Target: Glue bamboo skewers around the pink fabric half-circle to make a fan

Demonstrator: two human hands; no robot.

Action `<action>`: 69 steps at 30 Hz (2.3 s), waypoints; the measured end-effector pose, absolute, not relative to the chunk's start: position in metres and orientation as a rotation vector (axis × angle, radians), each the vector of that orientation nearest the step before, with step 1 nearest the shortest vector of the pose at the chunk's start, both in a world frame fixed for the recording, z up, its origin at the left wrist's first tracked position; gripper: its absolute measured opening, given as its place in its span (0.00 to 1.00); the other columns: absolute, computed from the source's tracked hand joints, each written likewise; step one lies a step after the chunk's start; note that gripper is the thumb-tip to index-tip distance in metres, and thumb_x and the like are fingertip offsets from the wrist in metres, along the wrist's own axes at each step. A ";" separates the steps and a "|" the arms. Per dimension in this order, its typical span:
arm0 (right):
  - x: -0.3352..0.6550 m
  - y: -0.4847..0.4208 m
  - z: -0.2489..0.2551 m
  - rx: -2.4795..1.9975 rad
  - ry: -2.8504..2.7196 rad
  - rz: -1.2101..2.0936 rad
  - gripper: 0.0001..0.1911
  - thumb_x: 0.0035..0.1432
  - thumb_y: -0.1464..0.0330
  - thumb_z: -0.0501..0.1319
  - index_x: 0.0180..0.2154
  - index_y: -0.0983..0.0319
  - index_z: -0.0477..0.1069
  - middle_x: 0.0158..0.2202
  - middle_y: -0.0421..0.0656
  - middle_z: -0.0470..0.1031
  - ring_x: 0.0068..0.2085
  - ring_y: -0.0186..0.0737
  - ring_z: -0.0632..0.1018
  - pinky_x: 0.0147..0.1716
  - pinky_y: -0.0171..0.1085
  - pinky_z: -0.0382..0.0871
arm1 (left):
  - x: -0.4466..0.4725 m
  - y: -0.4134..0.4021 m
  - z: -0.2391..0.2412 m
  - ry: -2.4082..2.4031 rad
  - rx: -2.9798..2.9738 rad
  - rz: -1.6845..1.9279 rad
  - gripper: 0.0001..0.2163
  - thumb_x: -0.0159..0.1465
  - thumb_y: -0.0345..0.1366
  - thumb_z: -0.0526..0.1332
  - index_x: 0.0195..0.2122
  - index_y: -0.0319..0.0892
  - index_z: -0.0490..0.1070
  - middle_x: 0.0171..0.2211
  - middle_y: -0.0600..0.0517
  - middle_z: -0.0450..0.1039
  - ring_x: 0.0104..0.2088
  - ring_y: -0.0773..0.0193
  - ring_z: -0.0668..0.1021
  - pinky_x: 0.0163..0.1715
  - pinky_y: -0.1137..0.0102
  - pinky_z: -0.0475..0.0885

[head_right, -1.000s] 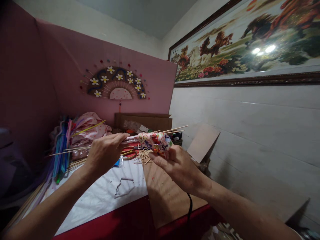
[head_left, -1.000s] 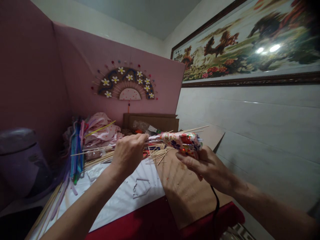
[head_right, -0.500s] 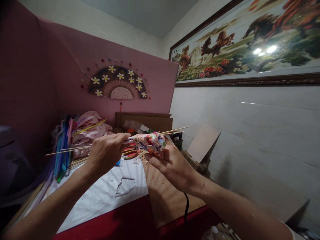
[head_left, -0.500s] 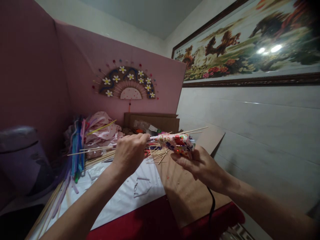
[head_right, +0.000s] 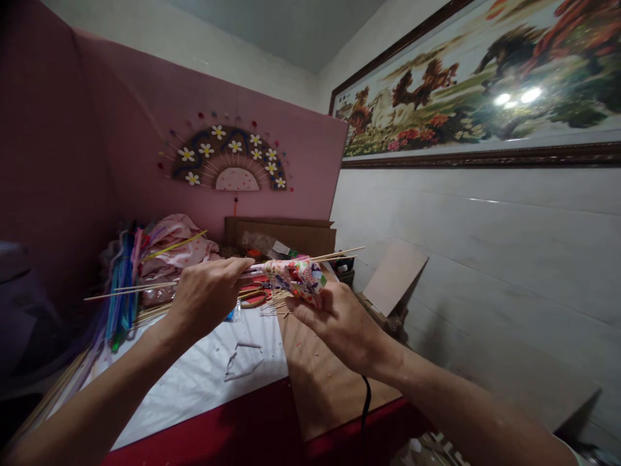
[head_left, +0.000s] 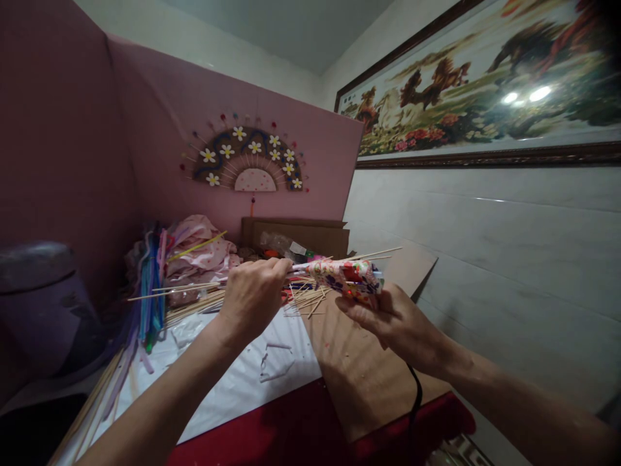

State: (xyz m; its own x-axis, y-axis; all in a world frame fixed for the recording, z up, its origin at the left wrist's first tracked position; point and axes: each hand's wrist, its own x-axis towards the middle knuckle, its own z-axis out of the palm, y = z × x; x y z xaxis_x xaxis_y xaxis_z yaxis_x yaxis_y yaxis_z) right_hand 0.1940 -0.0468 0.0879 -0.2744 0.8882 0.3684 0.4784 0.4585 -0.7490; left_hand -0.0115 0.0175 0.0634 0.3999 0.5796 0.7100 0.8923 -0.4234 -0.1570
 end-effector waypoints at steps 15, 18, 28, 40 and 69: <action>0.204 -0.048 0.087 -1.163 -1.945 0.542 0.15 0.58 0.61 0.57 0.22 0.62 0.63 0.17 0.34 0.54 0.20 0.27 0.58 0.16 0.30 0.53 | -0.010 0.018 0.062 -1.293 -2.128 -0.809 0.10 0.61 0.31 0.54 0.41 0.44 0.73 0.32 0.50 0.78 0.30 0.56 0.78 0.25 0.67 0.59; 0.204 -0.050 0.088 -1.133 -1.909 0.574 0.15 0.57 0.62 0.58 0.21 0.61 0.60 0.17 0.33 0.53 0.19 0.27 0.58 0.15 0.30 0.53 | -0.010 0.020 0.061 -1.294 -2.141 -0.833 0.09 0.61 0.33 0.56 0.41 0.43 0.73 0.32 0.50 0.78 0.30 0.55 0.78 0.25 0.67 0.61; 0.208 -0.048 0.081 -1.223 -1.871 0.656 0.16 0.58 0.58 0.57 0.25 0.62 0.63 0.17 0.33 0.55 0.18 0.26 0.58 0.14 0.29 0.51 | -0.011 0.022 0.059 -1.238 -2.141 -0.899 0.08 0.61 0.33 0.57 0.40 0.43 0.73 0.32 0.49 0.79 0.29 0.56 0.79 0.25 0.67 0.62; 0.212 -0.055 0.081 -1.178 -1.888 0.476 0.18 0.59 0.58 0.56 0.22 0.61 0.62 0.18 0.34 0.56 0.19 0.28 0.60 0.16 0.30 0.56 | -0.013 0.033 0.055 -0.960 -2.148 -1.301 0.07 0.61 0.29 0.58 0.39 0.41 0.73 0.35 0.49 0.78 0.34 0.58 0.78 0.35 0.68 0.68; 0.162 -0.065 0.051 -0.913 -1.880 0.278 0.11 0.60 0.64 0.56 0.44 0.56 0.70 0.39 0.44 0.75 0.45 0.42 0.74 0.49 0.41 0.68 | -0.017 0.052 0.054 -0.542 -2.066 -2.258 0.06 0.59 0.32 0.61 0.35 0.45 0.76 0.38 0.51 0.79 0.45 0.59 0.78 0.55 0.52 0.64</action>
State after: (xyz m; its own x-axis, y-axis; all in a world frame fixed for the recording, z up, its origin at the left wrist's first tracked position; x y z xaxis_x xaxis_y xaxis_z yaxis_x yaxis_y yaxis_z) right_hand 0.1621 -0.0650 0.0511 -0.2288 0.6975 0.6791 0.4708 0.6899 -0.5500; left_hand -0.0172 0.0515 0.0536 -0.1164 0.2076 0.9713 0.2562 -0.9386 0.2313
